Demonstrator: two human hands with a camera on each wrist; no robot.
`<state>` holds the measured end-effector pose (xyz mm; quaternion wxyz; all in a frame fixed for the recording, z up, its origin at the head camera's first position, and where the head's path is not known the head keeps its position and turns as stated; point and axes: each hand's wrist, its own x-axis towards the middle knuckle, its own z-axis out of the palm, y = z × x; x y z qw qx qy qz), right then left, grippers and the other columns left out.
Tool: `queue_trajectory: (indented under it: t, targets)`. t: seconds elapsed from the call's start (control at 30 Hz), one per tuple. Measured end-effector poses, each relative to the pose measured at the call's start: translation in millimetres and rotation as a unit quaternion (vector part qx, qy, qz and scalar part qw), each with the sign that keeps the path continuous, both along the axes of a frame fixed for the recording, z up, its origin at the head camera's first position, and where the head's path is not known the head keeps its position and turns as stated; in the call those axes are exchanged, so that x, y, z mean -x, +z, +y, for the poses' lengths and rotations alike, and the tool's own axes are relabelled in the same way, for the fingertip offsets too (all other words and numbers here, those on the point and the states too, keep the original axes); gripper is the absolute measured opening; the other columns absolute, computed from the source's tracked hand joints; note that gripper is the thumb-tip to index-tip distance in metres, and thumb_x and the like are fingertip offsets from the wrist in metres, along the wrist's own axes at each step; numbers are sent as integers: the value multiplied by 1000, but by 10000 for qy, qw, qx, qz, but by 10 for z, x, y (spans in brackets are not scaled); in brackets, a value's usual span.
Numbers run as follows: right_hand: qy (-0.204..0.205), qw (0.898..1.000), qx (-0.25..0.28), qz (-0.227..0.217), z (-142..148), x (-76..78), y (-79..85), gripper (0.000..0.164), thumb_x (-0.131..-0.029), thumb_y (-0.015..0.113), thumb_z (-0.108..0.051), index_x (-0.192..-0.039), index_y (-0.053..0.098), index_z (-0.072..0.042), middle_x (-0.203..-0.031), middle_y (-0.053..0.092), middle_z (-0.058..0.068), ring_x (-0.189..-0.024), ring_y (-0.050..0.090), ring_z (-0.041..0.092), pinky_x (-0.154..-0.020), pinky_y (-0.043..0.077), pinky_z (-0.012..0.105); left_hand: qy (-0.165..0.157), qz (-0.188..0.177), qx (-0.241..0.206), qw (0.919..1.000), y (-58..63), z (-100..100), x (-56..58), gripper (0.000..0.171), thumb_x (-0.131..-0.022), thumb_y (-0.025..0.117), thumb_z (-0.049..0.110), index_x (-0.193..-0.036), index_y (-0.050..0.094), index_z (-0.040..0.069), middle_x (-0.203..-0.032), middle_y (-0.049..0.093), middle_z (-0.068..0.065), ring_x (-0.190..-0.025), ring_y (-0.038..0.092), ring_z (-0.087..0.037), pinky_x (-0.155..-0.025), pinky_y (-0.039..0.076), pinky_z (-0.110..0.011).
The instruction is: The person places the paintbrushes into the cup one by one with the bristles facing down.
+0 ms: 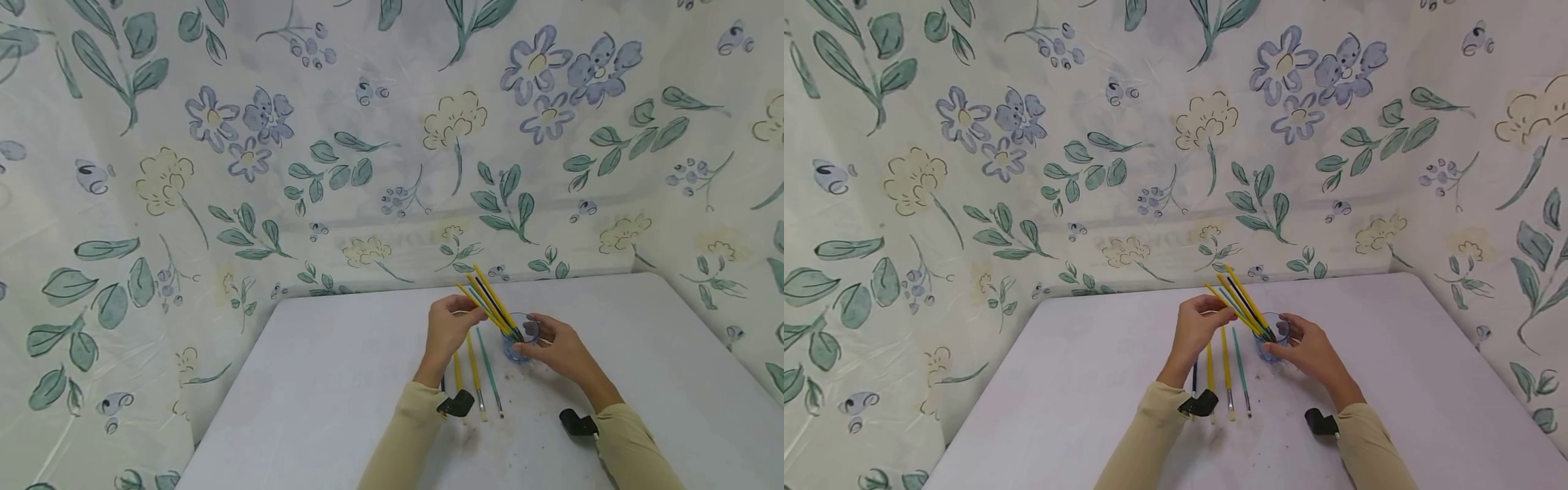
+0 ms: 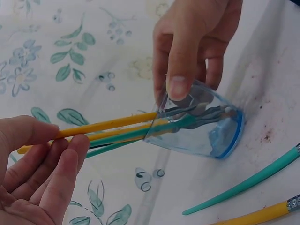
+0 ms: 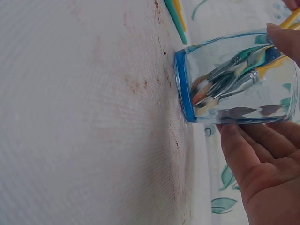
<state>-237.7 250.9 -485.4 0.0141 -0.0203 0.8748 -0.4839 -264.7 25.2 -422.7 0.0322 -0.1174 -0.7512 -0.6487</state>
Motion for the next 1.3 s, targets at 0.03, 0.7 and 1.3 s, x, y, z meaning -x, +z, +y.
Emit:
queue_trajectory:
  t: [0.03, 0.7, 1.3]
  targets:
    - [-3, 10000, 4, -11, -1, -1, 0, 90, -88, 81, -43, -155, 40, -1, -151, 53, 28, -140, 52, 49, -111, 48, 55, -8, -5, 5, 10000, -5, 1, 1, 19, -88, 78, 12, -103, 75, 0, -99, 79, -15, -85, 78, -19, -85, 62, -30]
    - [30, 10000, -10, -17, 4, 5, -16, 92, -88, 81, -44, -156, 38, 0, -153, 49, 30, -140, 51, 49, -111, 47, 56, 99, -50, 87, 9999, -37, -17, -24, 20, -85, 82, 11, -99, 75, -2, -99, 79, -18, -88, 79, -24, -86, 63, -32]
    - [56, 10000, 12, 25, 11, 0, -5, 90, -88, 81, -43, -155, 40, 0, -152, 52, 28, -140, 52, 49, -111, 48, 56, 201, -8, 101, 9997, -15, -304, -39, 19, -89, 77, 6, -101, 72, -8, -100, 77, -27, -86, 79, -33, -78, 64, -32]
